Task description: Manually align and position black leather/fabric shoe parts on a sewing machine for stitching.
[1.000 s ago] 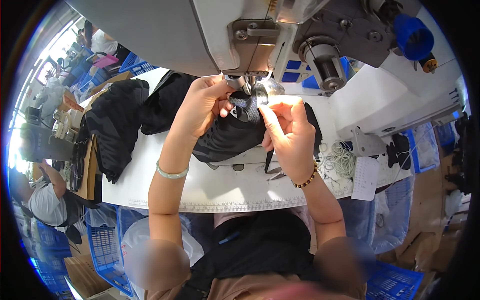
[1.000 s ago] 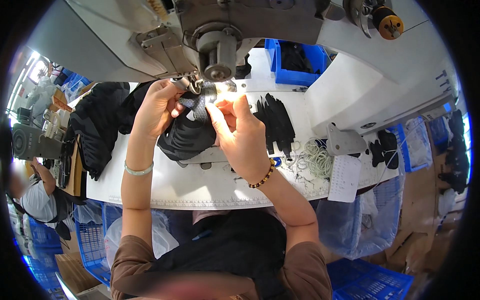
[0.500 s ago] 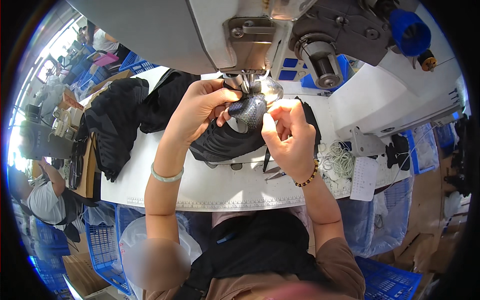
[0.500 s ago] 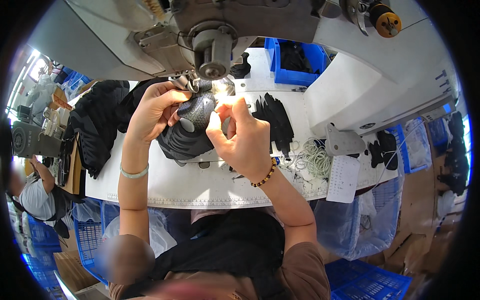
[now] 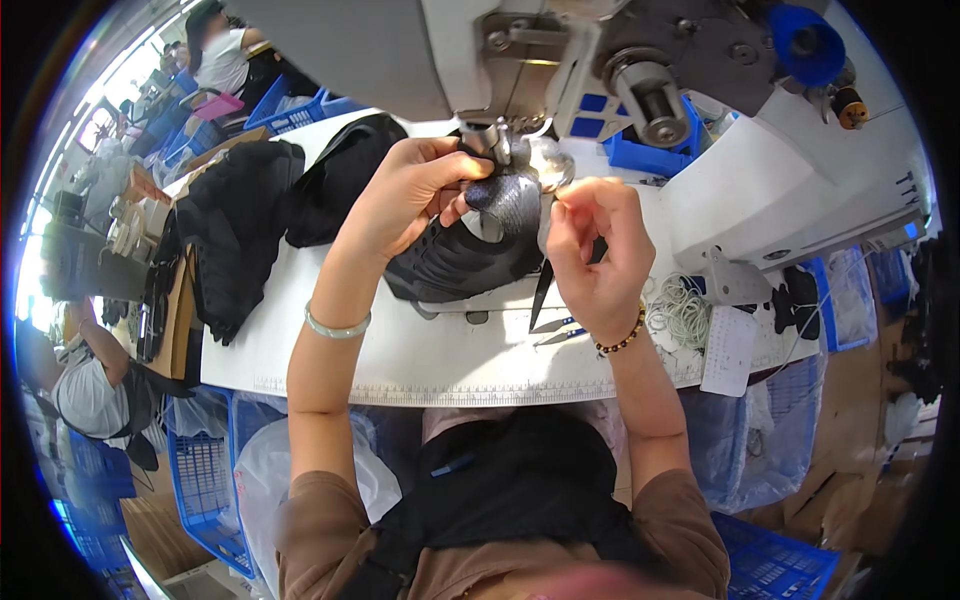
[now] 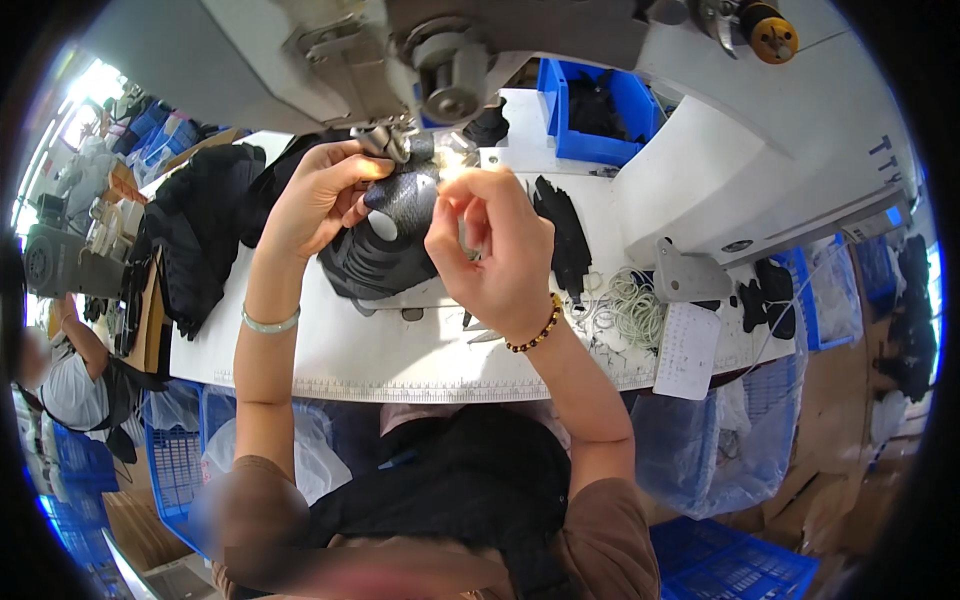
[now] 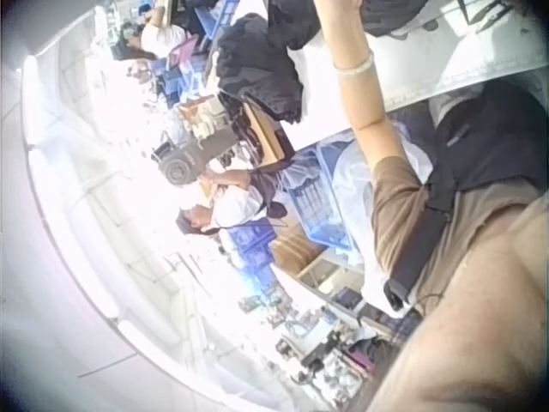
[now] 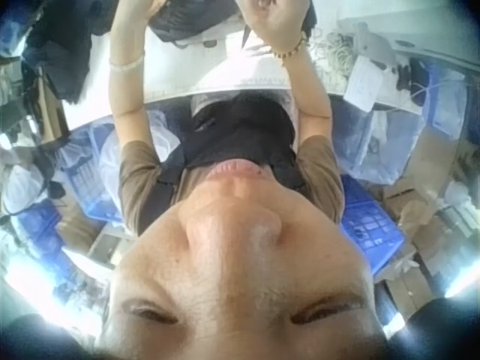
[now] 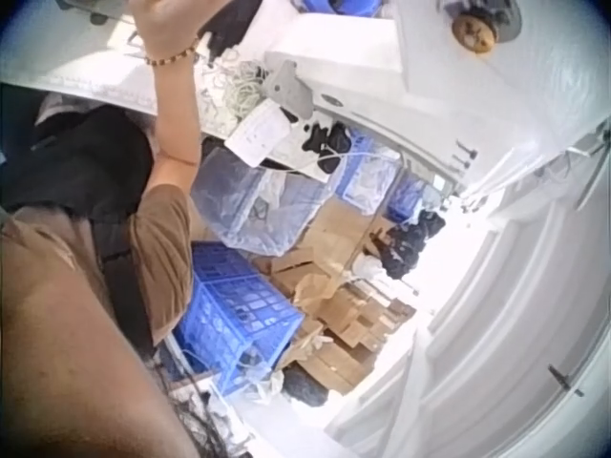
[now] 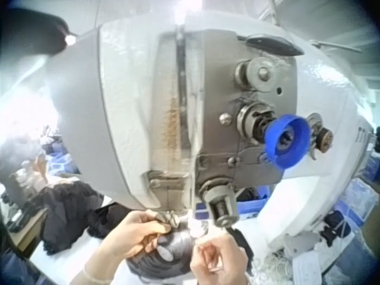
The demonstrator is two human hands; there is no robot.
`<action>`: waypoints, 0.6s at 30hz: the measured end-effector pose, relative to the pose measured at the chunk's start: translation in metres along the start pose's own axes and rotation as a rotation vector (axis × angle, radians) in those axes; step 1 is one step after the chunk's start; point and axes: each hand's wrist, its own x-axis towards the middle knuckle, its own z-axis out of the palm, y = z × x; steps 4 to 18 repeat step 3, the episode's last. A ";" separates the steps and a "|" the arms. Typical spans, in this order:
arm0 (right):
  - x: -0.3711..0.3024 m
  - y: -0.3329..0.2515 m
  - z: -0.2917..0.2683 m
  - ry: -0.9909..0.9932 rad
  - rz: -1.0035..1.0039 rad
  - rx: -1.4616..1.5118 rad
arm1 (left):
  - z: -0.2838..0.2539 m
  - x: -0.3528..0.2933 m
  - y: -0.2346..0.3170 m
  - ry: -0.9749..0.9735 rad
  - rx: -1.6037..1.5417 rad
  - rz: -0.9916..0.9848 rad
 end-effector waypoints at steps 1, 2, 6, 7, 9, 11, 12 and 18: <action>0.005 -0.005 0.002 -0.005 -0.131 -0.067 | -0.004 -0.006 0.003 -0.070 0.038 -0.001; 0.009 -0.009 -0.001 -0.114 -0.179 -0.123 | -0.009 -0.012 0.006 -0.091 0.177 -0.006; 0.014 -0.008 0.004 -0.166 -0.242 -0.125 | -0.015 -0.023 0.009 -0.106 0.316 -0.017; 0.014 -0.008 0.004 -0.166 -0.242 -0.125 | -0.015 -0.023 0.009 -0.106 0.316 -0.017; 0.014 -0.008 0.004 -0.166 -0.242 -0.125 | -0.015 -0.023 0.009 -0.106 0.316 -0.017; 0.014 -0.008 0.004 -0.166 -0.242 -0.125 | -0.015 -0.023 0.009 -0.106 0.316 -0.017; 0.014 -0.008 0.004 -0.166 -0.242 -0.125 | -0.015 -0.023 0.009 -0.106 0.316 -0.017; 0.014 -0.008 0.004 -0.166 -0.242 -0.125 | -0.015 -0.023 0.009 -0.106 0.316 -0.017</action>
